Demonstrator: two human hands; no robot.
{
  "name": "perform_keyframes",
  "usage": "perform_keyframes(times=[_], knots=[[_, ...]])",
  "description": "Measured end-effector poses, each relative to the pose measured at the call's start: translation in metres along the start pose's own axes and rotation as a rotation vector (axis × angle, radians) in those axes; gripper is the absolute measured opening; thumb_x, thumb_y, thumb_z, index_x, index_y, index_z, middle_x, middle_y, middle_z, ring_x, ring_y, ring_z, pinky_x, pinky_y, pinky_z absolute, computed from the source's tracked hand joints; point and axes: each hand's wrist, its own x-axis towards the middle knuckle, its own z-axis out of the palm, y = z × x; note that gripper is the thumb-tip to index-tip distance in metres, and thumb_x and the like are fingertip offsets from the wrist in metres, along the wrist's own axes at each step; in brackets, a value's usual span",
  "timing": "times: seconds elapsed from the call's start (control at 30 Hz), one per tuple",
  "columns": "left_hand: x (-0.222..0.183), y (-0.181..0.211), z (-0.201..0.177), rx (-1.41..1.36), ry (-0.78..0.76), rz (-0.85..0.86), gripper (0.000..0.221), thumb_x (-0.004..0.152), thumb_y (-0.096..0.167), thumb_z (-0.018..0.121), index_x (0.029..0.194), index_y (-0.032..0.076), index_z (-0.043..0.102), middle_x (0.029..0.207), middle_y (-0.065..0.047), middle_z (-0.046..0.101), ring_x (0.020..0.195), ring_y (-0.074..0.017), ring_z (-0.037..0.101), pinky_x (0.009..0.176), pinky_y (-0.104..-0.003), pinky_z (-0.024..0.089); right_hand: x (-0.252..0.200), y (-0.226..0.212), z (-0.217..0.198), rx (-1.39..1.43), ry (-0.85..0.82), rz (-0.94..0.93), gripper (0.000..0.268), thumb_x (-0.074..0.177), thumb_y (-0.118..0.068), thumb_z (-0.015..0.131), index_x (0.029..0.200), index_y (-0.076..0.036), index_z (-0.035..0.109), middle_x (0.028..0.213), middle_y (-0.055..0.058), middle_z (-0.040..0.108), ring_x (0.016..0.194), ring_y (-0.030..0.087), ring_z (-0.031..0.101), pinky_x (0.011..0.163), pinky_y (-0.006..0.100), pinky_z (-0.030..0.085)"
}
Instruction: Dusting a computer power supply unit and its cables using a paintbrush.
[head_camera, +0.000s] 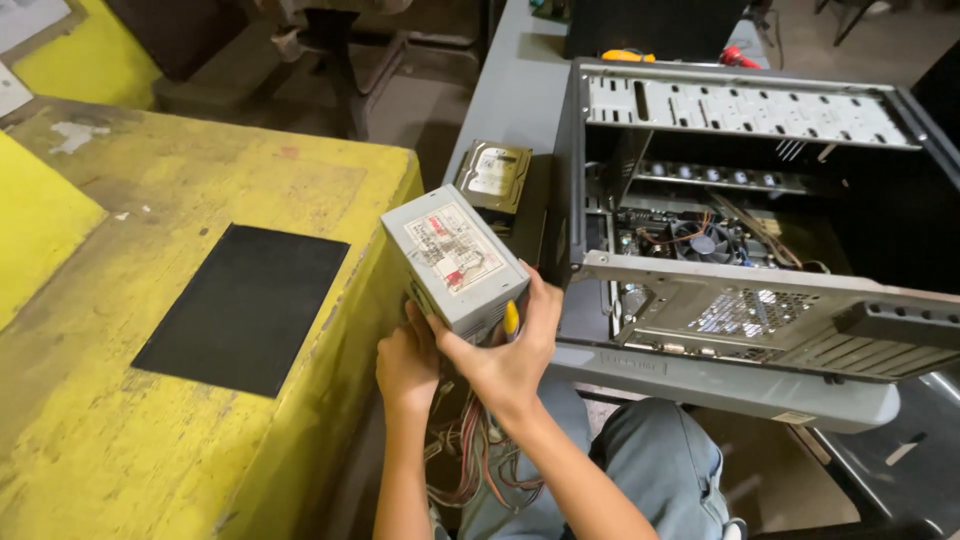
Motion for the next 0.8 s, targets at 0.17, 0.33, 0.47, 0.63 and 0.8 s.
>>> perform_keyframes(times=[0.17, 0.33, 0.47, 0.63, 0.8], knots=[[-0.009, -0.003, 0.01, 0.015, -0.071, -0.067, 0.076, 0.103, 0.059, 0.027, 0.088, 0.003, 0.076, 0.085, -0.024, 0.073, 0.074, -0.0481, 0.067, 0.067, -0.052, 0.054, -0.002, 0.014, 0.0, -0.018, -0.029, -0.037, 0.111, 0.065, -0.025, 0.092, 0.153, 0.005, 0.032, 0.126, 0.02, 0.052, 0.111, 0.033, 0.058, 0.096, 0.042, 0.051], [-0.046, 0.012, 0.001, -0.216, -0.078, -0.044, 0.047, 0.103, 0.044, 0.038, 0.107, 0.008, 0.068, 0.087, -0.024, 0.074, 0.072, -0.0488, 0.067, 0.064, -0.055, 0.05, -0.005, 0.029, -0.001, -0.049, -0.049, -0.106, 0.115, 0.067, -0.028, 0.093, 0.155, 0.008, 0.026, 0.127, 0.023, 0.052, 0.11, 0.035, 0.059, 0.095, 0.043, 0.052], [-0.041, -0.038, 0.017, -0.441, -0.341, -0.084, 0.061, 0.106, 0.043, 0.032, 0.096, 0.0, 0.074, 0.083, -0.012, 0.078, 0.071, -0.0224, 0.07, 0.07, -0.036, 0.055, -0.003, 0.027, -0.011, -0.131, -0.076, -0.175, 0.121, 0.068, -0.035, 0.096, 0.154, 0.01, 0.024, 0.139, 0.03, 0.048, 0.117, 0.041, 0.063, 0.092, 0.042, 0.059], [-0.027, -0.142, 0.03, -0.666, -0.887, 0.344, 0.083, 0.095, 0.064, 0.035, 0.139, -0.004, 0.058, 0.141, -0.016, 0.065, 0.127, -0.0252, 0.063, 0.109, -0.038, 0.048, -0.04, 0.01, -0.083, -0.044, -0.228, -0.26, 0.097, 0.071, -0.029, 0.095, 0.144, 0.008, 0.043, 0.144, 0.025, 0.052, 0.127, 0.036, 0.063, 0.106, 0.04, 0.056], [-0.037, -0.161, 0.032, -0.437, -0.916, 0.325, 0.083, 0.066, 0.002, 0.082, 0.144, 0.008, 0.054, 0.139, -0.006, 0.065, 0.124, -0.0188, 0.062, 0.105, -0.033, 0.047, -0.097, 0.073, -0.143, -0.084, -0.457, -0.04, 0.071, 0.066, -0.02, 0.094, 0.127, -0.004, 0.064, 0.132, 0.013, 0.066, 0.111, 0.026, 0.072, 0.093, 0.032, 0.059]])
